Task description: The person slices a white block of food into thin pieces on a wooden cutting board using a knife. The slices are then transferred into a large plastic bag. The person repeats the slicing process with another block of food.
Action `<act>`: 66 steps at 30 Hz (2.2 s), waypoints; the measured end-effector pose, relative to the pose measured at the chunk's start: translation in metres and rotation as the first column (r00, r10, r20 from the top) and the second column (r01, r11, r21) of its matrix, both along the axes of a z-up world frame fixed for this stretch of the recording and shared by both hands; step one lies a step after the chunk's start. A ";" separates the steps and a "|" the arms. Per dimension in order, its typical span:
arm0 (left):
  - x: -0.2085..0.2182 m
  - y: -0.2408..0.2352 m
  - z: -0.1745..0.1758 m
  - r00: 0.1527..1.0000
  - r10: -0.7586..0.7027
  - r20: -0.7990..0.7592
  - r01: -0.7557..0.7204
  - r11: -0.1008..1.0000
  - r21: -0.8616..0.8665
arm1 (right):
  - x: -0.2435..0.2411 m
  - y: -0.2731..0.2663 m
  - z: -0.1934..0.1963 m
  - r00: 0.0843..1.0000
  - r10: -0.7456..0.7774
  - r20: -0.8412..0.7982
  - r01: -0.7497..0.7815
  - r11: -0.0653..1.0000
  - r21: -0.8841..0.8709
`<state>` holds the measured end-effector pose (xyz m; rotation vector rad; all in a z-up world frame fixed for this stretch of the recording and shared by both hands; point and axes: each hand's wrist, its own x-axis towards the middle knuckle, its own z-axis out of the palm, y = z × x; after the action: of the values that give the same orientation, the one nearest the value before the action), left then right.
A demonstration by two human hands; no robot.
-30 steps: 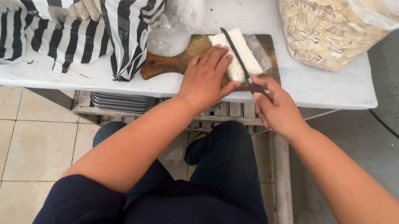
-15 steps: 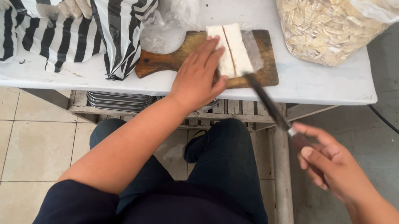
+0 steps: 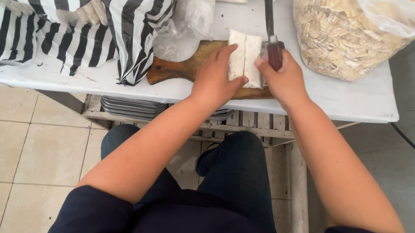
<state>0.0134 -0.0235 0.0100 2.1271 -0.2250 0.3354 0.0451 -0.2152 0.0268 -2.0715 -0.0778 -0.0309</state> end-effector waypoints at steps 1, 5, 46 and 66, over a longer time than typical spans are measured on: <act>0.000 0.000 -0.001 1.000 -0.004 0.009 0.004 1.000 -0.021 | 0.004 0.003 -0.004 1.000 0.003 0.017 -0.004 0.999 0.041; 0.007 0.004 -0.002 0.994 -0.067 -0.088 0.043 0.966 -0.255 | 0.011 0.003 -0.018 0.998 -0.038 0.049 0.030 0.985 0.170; 0.042 0.005 -0.021 0.943 -0.319 -0.093 0.042 0.391 -0.919 | 0.022 0.005 0.016 0.989 -0.107 0.106 0.006 0.730 0.684; 0.058 -0.004 0.000 0.958 -0.030 -0.286 0.041 0.999 0.033 | -0.008 -0.081 0.059 0.965 -0.160 0.209 -0.088 0.553 0.828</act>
<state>0.0718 -0.0280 0.0100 2.1768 -0.1014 -0.0004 0.0372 -0.2961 0.0856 -1.0721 -0.1499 -0.3158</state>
